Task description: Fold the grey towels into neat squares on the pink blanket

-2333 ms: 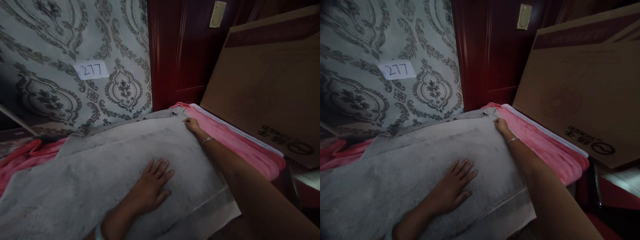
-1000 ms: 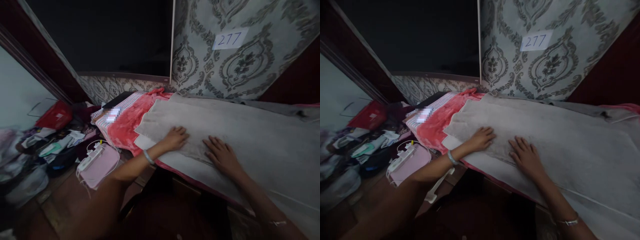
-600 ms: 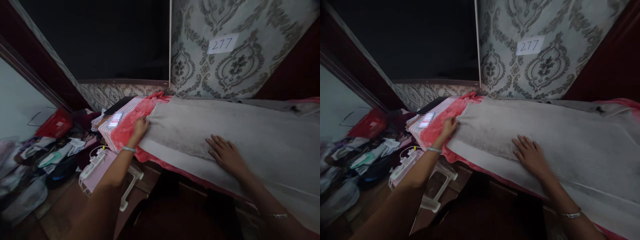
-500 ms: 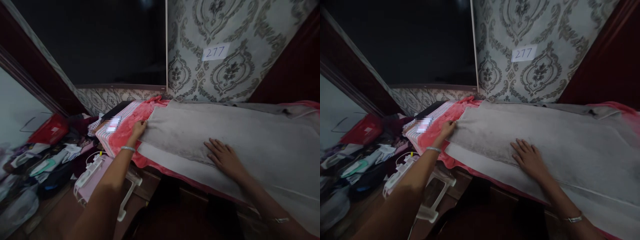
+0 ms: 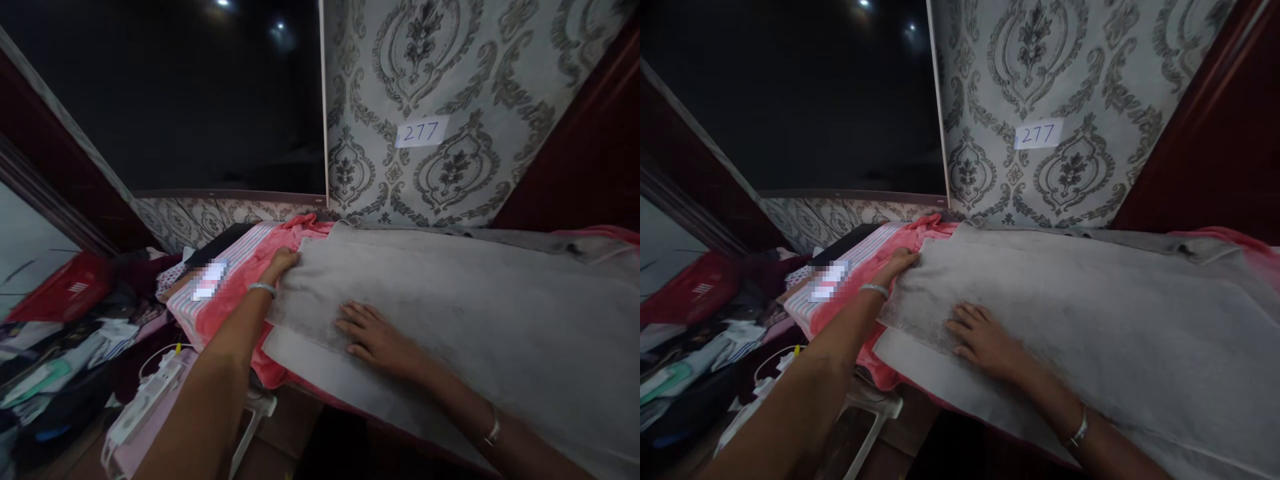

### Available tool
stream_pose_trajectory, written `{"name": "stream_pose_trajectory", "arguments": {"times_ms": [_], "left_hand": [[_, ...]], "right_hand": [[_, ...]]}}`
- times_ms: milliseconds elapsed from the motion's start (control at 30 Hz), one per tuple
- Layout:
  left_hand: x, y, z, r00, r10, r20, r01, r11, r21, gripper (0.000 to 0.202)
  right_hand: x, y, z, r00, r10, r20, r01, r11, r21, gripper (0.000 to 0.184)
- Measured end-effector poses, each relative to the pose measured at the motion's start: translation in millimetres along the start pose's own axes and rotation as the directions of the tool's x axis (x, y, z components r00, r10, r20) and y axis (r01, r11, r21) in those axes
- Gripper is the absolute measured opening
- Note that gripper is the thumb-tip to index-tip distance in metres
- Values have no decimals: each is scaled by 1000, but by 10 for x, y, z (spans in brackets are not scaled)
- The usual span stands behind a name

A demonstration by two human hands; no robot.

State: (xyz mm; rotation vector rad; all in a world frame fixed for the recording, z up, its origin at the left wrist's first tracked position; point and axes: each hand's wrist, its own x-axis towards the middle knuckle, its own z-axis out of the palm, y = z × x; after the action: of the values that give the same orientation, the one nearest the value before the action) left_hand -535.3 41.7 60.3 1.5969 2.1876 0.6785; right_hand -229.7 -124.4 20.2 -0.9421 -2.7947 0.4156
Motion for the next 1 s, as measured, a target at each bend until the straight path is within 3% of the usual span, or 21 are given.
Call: {"name": "stream_pose_trajectory", "arguments": {"times_ms": [233, 533, 700, 867, 933, 1000], "left_hand": [[441, 165, 146, 998, 49, -30, -50, 998, -22, 16], [846, 307, 330, 989, 81, -121, -74, 995, 60, 20], [844, 269, 430, 994, 69, -80, -57, 987, 147, 20], [735, 407, 330, 992, 103, -67, -88, 976, 202, 29], [541, 440, 285, 975, 207, -83, -184, 958, 219, 35], [250, 403, 279, 902, 428, -59, -402, 881, 251, 48]], "right_hand": [[108, -31, 136, 995, -92, 30, 88, 990, 113, 63], [87, -10, 146, 996, -73, 48, 63, 980, 189, 70], [90, -13, 140, 995, -65, 69, 50, 978, 202, 70], [94, -30, 104, 997, -56, 61, 41, 974, 225, 69], [96, -29, 103, 997, -55, 63, 39, 973, 228, 68], [98, -22, 110, 996, -55, 72, 38, 973, 227, 68]]}}
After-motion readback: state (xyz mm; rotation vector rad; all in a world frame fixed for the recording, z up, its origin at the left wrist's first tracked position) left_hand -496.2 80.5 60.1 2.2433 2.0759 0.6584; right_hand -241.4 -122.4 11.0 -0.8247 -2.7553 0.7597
